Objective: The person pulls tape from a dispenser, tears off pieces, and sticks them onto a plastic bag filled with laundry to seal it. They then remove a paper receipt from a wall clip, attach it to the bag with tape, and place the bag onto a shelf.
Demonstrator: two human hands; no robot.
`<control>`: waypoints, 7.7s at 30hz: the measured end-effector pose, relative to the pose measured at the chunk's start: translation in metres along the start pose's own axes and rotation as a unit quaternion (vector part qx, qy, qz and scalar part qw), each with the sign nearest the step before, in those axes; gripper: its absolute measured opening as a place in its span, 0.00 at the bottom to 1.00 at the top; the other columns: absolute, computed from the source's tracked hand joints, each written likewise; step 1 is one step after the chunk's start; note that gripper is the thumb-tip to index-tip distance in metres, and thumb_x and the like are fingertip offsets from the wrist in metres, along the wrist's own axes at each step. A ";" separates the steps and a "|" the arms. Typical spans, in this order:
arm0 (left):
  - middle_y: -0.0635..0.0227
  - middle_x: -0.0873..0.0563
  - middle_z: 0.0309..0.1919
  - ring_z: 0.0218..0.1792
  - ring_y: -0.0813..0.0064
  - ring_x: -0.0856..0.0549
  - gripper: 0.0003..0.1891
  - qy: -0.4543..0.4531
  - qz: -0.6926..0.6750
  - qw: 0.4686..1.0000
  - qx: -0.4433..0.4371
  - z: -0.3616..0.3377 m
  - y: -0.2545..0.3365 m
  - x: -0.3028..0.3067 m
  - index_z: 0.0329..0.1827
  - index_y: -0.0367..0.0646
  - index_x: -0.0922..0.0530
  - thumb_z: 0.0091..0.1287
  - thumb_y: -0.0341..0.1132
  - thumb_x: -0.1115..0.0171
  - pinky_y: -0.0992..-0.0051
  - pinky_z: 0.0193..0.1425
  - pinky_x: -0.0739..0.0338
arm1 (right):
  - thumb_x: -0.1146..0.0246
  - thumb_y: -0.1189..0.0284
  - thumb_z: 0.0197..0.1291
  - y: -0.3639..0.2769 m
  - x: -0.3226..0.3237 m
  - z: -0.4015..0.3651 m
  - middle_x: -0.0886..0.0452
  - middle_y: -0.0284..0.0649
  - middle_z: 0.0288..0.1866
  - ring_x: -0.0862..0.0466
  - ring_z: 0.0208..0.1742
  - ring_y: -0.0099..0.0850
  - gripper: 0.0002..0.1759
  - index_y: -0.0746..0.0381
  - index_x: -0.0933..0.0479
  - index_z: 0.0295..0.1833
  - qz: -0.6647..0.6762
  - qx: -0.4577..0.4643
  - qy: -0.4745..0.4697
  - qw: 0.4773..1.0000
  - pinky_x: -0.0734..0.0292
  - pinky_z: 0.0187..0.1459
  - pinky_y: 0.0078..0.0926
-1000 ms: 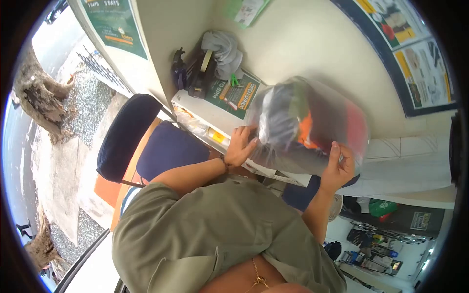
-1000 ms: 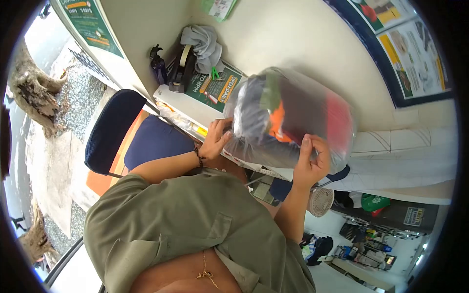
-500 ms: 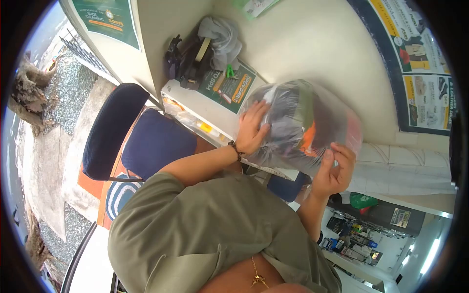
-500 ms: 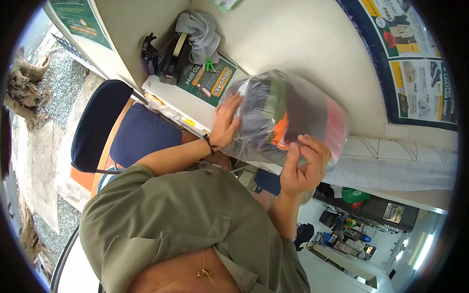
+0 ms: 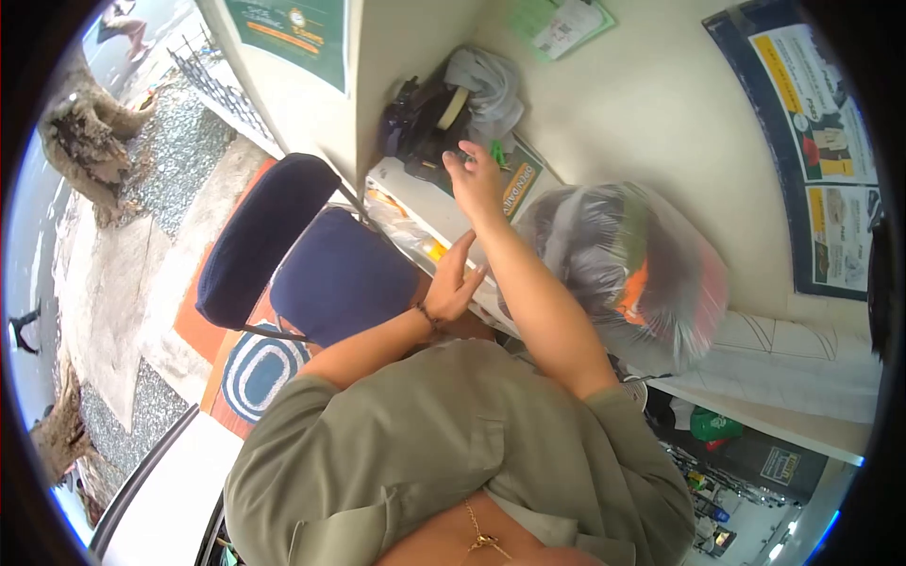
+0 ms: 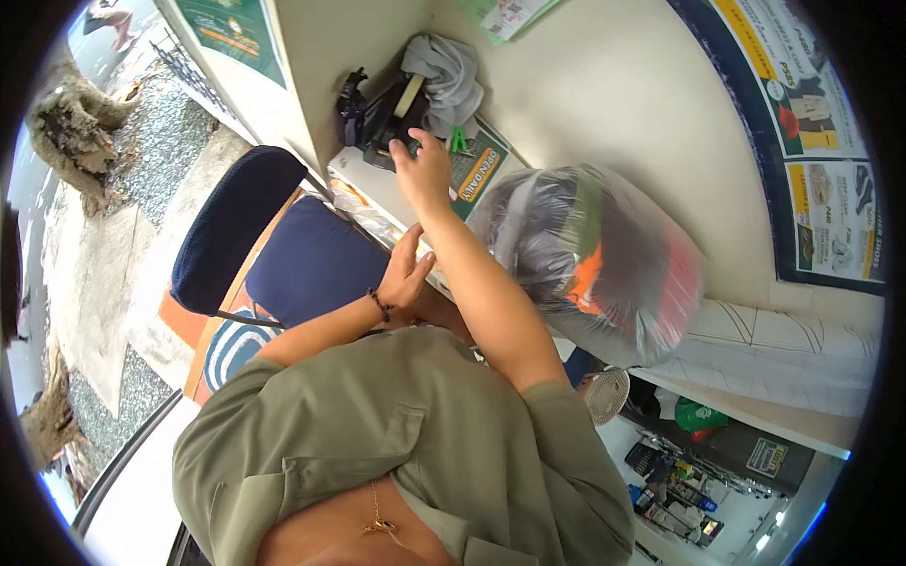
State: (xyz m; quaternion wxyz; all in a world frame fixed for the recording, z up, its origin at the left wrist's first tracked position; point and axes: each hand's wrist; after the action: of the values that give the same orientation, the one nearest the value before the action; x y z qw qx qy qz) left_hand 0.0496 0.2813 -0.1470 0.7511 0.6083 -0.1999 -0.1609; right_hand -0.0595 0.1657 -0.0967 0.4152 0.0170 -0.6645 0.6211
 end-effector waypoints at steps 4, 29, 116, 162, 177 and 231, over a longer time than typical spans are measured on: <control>0.46 0.25 0.62 0.63 0.50 0.26 0.28 0.034 0.015 0.998 0.055 -0.034 -0.025 0.045 0.71 0.37 0.36 0.70 0.36 0.45 0.60 0.69 0.34 | 0.38 0.57 0.63 0.045 -0.044 0.038 0.17 0.53 0.54 0.19 0.54 0.50 0.22 0.61 0.20 0.55 0.013 -0.187 -0.094 0.978 0.26 0.54 0.43; 0.64 0.20 0.27 0.32 0.63 0.20 0.11 0.114 0.145 0.983 -0.012 0.065 0.014 0.108 0.48 0.43 0.17 0.63 0.31 0.35 0.68 0.40 0.25 | 0.42 0.67 0.56 0.017 -0.007 0.101 0.25 0.37 0.61 0.28 0.61 0.43 0.31 0.37 0.27 0.68 -0.374 0.200 -0.028 0.905 0.35 0.61 0.49; 0.53 0.18 0.59 0.47 0.79 0.20 0.06 -0.389 -0.274 0.861 0.179 0.080 0.052 0.146 0.26 0.40 0.29 0.53 0.22 0.40 0.80 0.48 0.28 | 0.33 0.67 0.63 -0.024 0.102 -0.072 0.17 0.34 0.41 0.20 0.39 0.21 0.14 0.63 0.20 0.50 0.264 -0.302 -0.325 0.856 0.26 0.37 0.20; 0.59 0.20 0.37 0.42 0.64 0.21 0.16 -0.416 0.031 0.894 -0.163 0.188 -0.009 -0.026 0.46 0.36 0.22 0.74 0.43 0.43 0.67 0.50 0.27 | 0.40 0.79 0.57 -0.101 0.190 -0.019 0.16 0.56 0.40 0.16 0.46 0.54 0.09 0.66 0.25 0.44 -0.514 -0.046 -0.102 0.850 0.20 0.46 0.48; 0.49 0.28 0.59 0.61 0.54 0.27 0.36 -0.116 -0.043 0.991 0.060 0.132 -0.042 -0.093 0.63 0.45 0.30 0.60 0.60 0.33 0.60 0.64 0.30 | 0.34 0.75 0.56 -0.105 0.195 -0.027 0.21 0.50 0.52 0.14 0.44 0.46 0.20 0.62 0.31 0.54 -0.649 0.026 -0.061 0.758 0.23 0.52 0.44; 0.50 0.43 0.76 0.76 0.57 0.42 0.39 0.097 -0.170 0.981 0.009 0.042 -0.007 -0.126 0.77 0.32 0.48 0.78 0.59 0.73 0.60 0.80 0.54 | 0.49 0.45 0.70 0.230 0.489 -0.199 0.24 0.41 0.66 0.28 0.68 0.33 0.35 0.63 0.27 0.67 0.423 -0.188 0.303 0.833 0.39 0.69 0.32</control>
State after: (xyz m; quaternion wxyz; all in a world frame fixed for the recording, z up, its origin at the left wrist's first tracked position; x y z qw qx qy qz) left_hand -0.0804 0.3056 -0.1593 0.7233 0.6525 -0.0210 -0.2251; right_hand -0.3975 0.6266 -0.0260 0.2878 -0.5337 -0.5515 0.5729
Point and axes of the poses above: each hand's wrist, its own z-axis towards the middle knuckle, its own x-axis out of the back of the hand, y = z × x
